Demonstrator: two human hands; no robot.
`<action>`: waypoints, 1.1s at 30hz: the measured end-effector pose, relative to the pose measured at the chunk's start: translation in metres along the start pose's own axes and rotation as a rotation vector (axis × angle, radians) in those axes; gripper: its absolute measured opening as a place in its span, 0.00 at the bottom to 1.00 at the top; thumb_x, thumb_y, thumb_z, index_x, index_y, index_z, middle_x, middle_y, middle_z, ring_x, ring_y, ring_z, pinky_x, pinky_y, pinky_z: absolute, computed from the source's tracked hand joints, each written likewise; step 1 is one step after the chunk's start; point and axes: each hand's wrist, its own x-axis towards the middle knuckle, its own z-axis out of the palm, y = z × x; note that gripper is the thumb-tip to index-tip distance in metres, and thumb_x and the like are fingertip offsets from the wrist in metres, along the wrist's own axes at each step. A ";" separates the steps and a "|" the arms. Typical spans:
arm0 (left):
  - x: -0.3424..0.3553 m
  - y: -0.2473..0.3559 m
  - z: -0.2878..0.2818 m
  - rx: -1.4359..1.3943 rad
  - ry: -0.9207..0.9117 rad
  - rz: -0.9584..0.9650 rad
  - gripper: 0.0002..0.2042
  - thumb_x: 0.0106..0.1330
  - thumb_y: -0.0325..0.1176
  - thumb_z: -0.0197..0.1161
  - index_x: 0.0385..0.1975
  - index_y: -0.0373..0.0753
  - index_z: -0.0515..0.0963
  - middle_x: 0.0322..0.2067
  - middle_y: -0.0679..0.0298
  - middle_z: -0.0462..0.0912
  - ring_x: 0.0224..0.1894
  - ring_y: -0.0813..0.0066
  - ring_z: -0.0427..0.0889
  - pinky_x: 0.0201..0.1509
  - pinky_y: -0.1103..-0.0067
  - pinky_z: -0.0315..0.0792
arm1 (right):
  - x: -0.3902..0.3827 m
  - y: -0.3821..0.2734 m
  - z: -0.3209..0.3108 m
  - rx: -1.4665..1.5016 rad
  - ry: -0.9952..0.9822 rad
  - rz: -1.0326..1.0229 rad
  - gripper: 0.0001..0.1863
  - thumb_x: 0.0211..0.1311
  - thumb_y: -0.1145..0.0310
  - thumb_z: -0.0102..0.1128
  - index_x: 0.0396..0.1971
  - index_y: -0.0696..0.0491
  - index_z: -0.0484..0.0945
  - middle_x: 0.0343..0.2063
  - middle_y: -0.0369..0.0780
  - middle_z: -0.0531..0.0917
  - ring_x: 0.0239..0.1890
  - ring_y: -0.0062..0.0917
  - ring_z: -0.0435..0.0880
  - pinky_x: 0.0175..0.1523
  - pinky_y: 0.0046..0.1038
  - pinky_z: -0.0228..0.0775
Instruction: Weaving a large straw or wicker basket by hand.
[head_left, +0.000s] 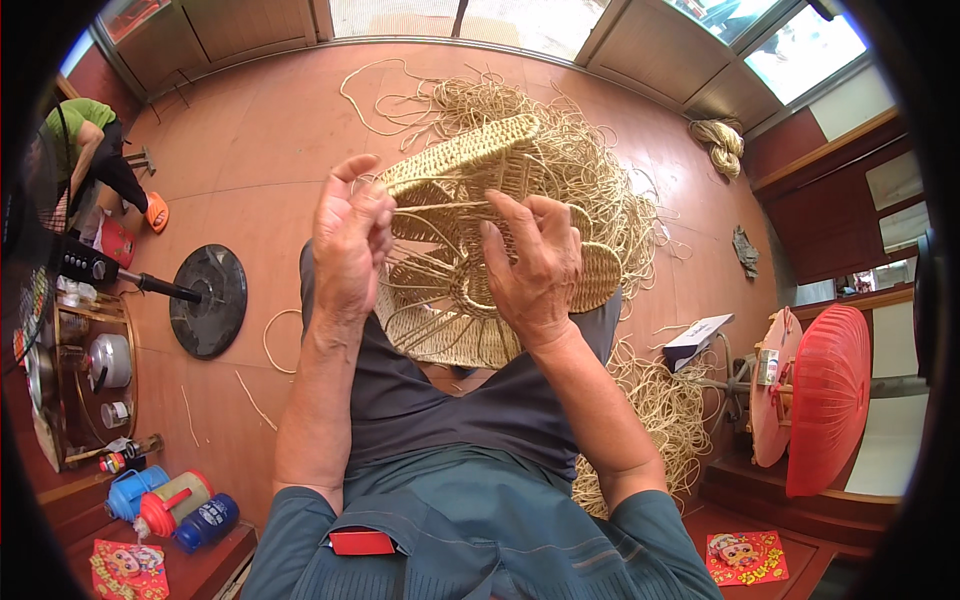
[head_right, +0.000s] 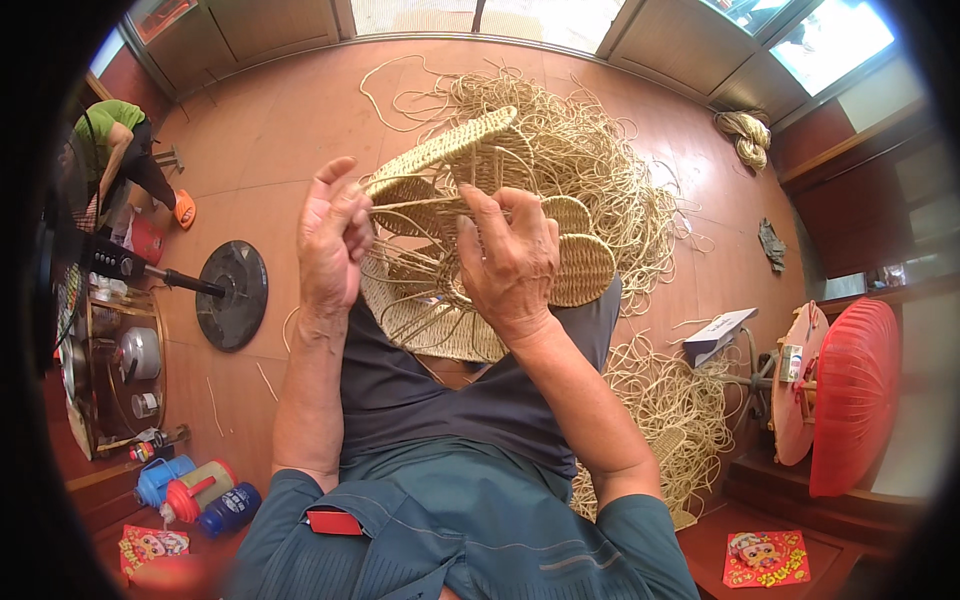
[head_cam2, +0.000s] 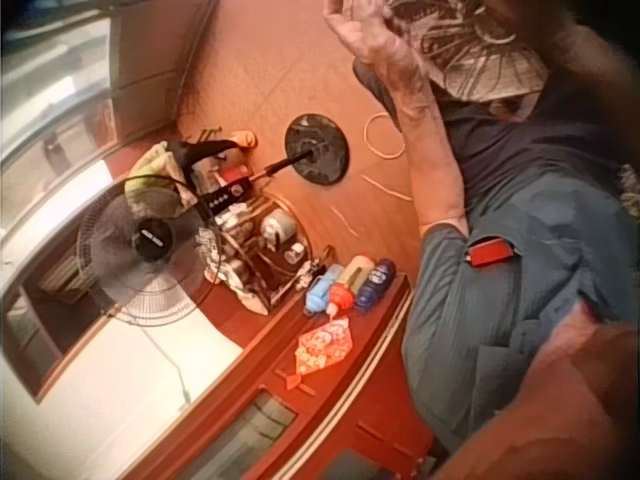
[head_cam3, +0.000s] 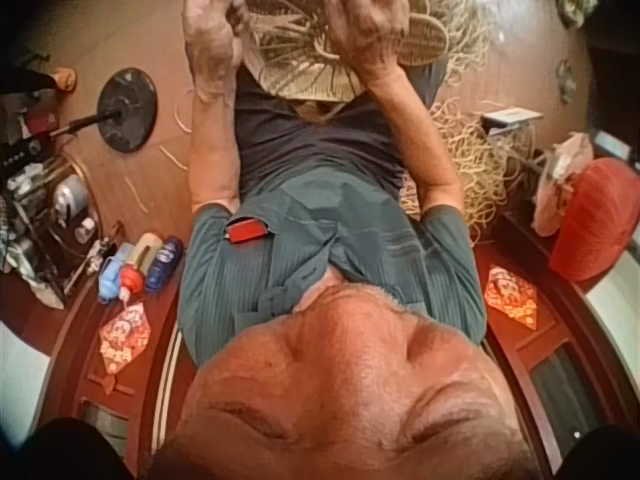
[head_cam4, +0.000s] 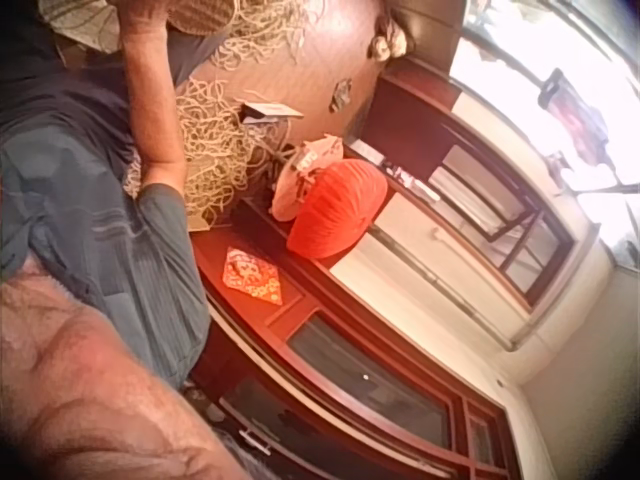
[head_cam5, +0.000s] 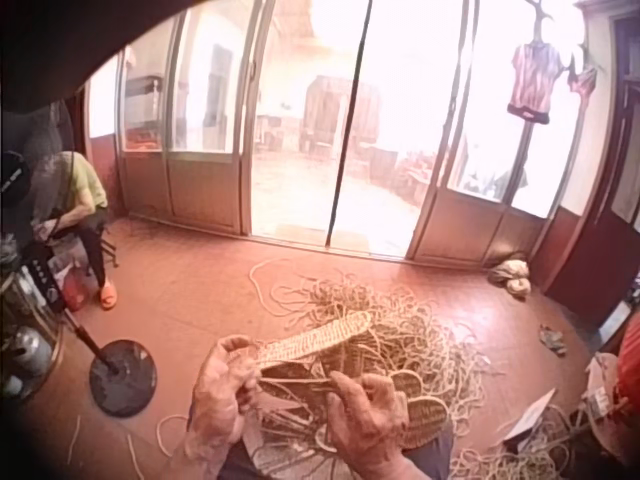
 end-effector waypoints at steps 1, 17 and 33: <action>0.004 0.002 -0.005 0.001 -0.001 0.001 0.19 0.83 0.33 0.62 0.69 0.40 0.70 0.30 0.75 0.73 0.23 0.93 0.61 0.24 0.90 0.58 | 0.004 -0.001 0.003 -0.004 -0.008 -0.014 0.18 0.65 0.65 0.77 0.55 0.44 0.88 0.43 0.36 0.81 0.40 0.27 0.82 0.46 0.36 0.69; -0.028 0.016 -0.015 0.587 0.211 0.205 0.10 0.86 0.38 0.63 0.50 0.37 0.82 0.36 0.65 0.86 0.26 0.84 0.82 0.32 0.82 0.77 | 0.023 -0.011 0.032 0.003 0.059 0.040 0.08 0.66 0.61 0.75 0.28 0.45 0.87 0.31 0.33 0.79 0.36 0.30 0.81 0.45 0.37 0.67; -0.008 -0.038 0.046 0.566 -0.024 0.010 0.18 0.82 0.25 0.52 0.66 0.23 0.78 0.57 0.51 0.88 0.58 0.68 0.88 0.66 0.71 0.81 | 0.023 -0.010 0.025 0.037 0.028 0.034 0.06 0.67 0.63 0.72 0.31 0.47 0.87 0.31 0.36 0.81 0.36 0.34 0.83 0.45 0.40 0.68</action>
